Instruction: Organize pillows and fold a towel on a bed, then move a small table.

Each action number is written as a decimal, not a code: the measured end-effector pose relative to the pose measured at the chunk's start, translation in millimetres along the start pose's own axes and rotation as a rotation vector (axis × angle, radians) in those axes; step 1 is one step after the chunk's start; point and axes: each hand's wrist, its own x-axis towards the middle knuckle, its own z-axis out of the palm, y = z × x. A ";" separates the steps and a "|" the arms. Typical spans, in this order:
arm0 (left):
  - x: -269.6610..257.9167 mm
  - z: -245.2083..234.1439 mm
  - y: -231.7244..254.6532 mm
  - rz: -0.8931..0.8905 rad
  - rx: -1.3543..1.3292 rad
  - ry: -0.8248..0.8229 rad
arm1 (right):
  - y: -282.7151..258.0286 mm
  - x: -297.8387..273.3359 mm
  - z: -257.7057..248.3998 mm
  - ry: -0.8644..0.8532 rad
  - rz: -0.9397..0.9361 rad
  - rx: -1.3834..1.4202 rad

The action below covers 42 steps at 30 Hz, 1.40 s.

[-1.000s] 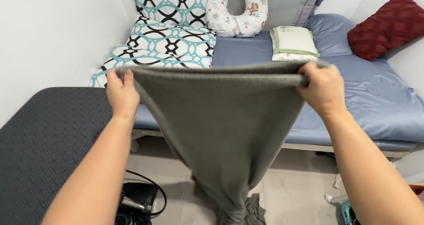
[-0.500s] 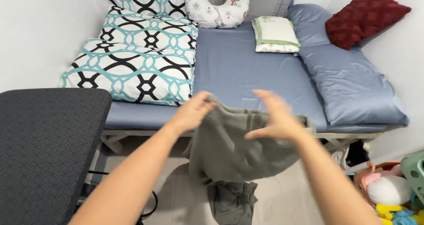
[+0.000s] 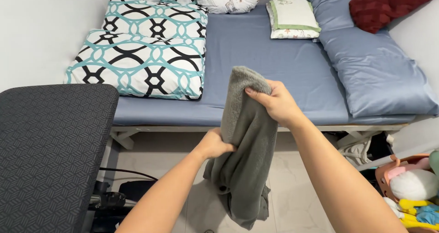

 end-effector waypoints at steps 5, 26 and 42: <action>-3.4 -26.3 -17.3 -0.008 -0.202 -0.020 | -9.5 6.8 -48.7 -0.102 0.048 -0.467; -33.7 -99.7 106.9 0.076 -1.252 -0.103 | 213.9 -41.0 -86.0 0.271 0.307 -0.165; -48.1 -112.9 58.3 0.065 -1.293 0.011 | 211.2 -43.5 -56.7 0.110 0.260 0.072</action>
